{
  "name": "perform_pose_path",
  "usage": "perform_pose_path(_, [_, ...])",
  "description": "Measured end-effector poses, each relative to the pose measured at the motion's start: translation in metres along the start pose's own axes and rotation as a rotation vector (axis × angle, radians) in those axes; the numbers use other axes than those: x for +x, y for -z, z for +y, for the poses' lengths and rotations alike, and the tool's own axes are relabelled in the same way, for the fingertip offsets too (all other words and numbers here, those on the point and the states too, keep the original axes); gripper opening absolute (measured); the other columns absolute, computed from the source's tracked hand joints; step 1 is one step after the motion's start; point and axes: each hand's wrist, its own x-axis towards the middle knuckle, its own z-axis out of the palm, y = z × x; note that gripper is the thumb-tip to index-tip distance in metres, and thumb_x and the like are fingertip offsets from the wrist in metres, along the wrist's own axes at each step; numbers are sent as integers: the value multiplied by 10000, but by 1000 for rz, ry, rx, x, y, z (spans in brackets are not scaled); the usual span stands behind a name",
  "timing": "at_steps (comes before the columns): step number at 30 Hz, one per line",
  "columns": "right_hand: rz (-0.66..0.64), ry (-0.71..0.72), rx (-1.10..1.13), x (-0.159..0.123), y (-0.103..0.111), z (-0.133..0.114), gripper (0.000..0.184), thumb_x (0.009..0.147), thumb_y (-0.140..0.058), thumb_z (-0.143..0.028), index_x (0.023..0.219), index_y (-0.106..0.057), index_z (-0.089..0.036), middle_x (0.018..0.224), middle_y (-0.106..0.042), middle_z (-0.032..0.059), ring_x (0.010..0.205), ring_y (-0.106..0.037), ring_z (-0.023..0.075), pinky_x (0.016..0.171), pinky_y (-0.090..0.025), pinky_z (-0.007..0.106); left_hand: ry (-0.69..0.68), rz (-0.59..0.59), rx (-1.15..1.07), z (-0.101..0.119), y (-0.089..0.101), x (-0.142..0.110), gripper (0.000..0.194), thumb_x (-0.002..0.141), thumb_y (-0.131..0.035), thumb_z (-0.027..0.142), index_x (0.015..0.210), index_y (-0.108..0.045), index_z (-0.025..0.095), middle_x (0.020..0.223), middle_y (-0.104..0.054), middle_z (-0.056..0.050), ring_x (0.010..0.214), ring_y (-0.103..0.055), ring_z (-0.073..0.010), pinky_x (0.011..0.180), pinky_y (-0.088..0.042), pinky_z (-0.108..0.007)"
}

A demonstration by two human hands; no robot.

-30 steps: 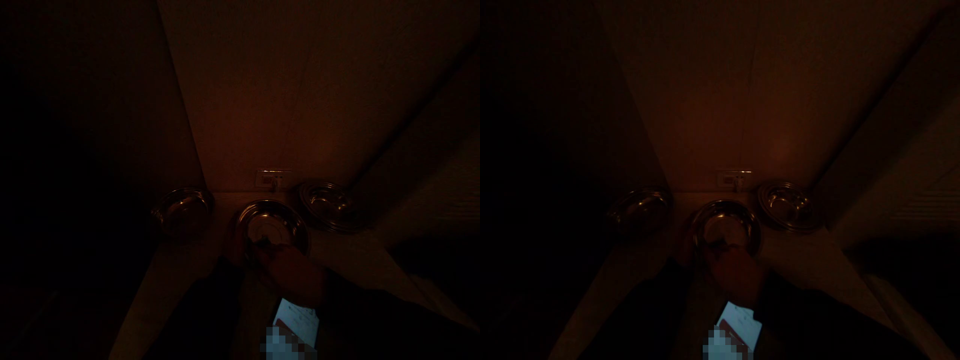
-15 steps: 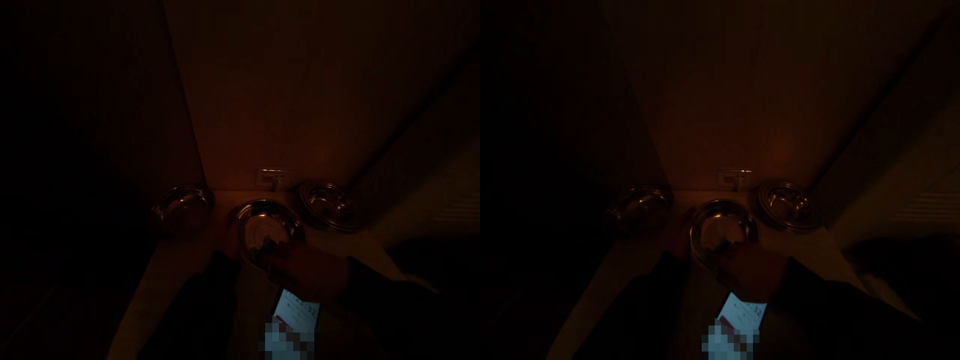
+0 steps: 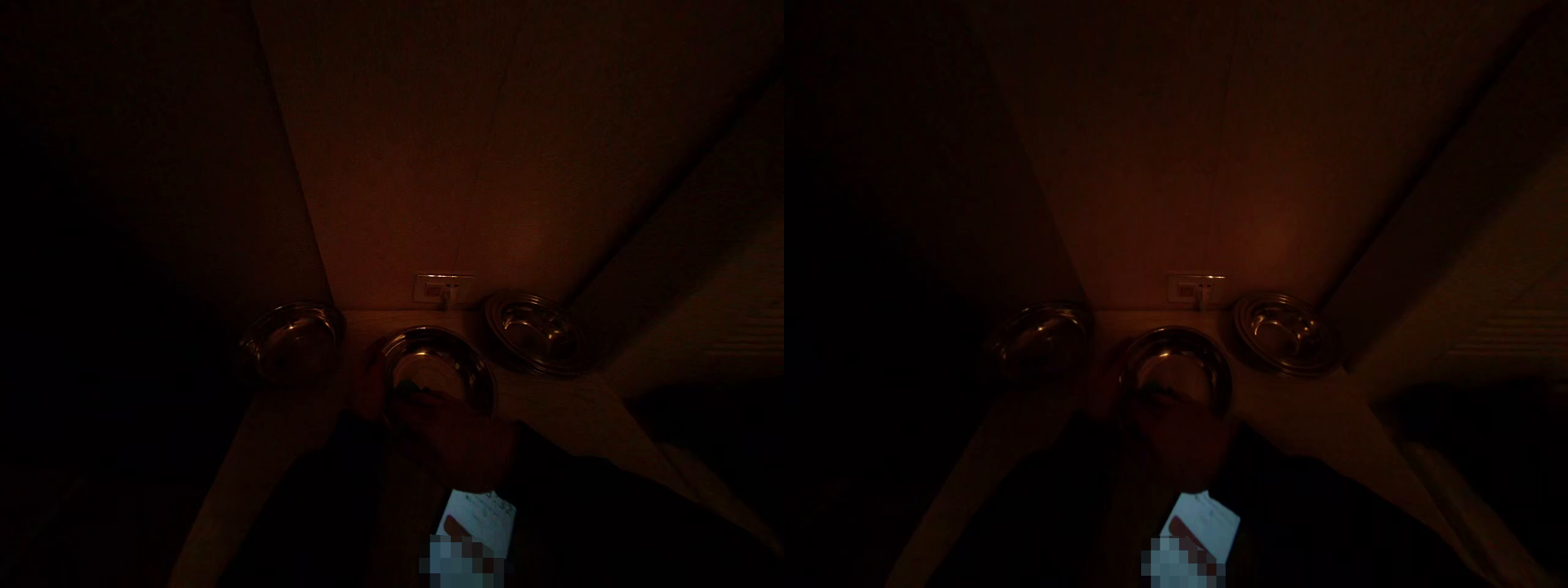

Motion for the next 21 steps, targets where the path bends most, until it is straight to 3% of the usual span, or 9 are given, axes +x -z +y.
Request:
perform_pose_path(6, [-76,46,-73,-31,4,22,435,955,-419,-323,1336,-516,-137,1315,-573,189,1174,-562,318,960,-458,475,43,-71,32,3,4,3,276,808,-565,213,1038,-706,152,1163,-702,-91,1134,-618,-239,1012,-443,-369])
perform_pose_path(10, [-93,100,-137,-39,5,30,410,948,-447,-304,1318,-537,-150,1251,-624,167,1136,-593,299,942,-474,448,52,-78,42,2,5,5,280,799,-582,231,1034,-707,145,1203,-681,-106,1178,-589,-250,1044,-413,-383])
perform_pose_path(15, [-44,38,-264,-35,-1,20,377,957,-438,-307,1274,-565,-147,1173,-661,183,997,-663,297,819,-529,428,25,-91,24,-1,5,6,210,774,-593,241,919,-730,175,1176,-693,-96,1176,-588,-255,1067,-386,-390])
perform_pose_path(21, [-5,-87,-275,-12,-5,4,377,962,-420,-280,1289,-526,-126,1098,-691,181,971,-672,290,784,-532,387,-29,-156,-40,-6,-2,-3,365,808,-541,328,1084,-680,136,1146,-704,-106,1113,-622,-250,1008,-434,-368])
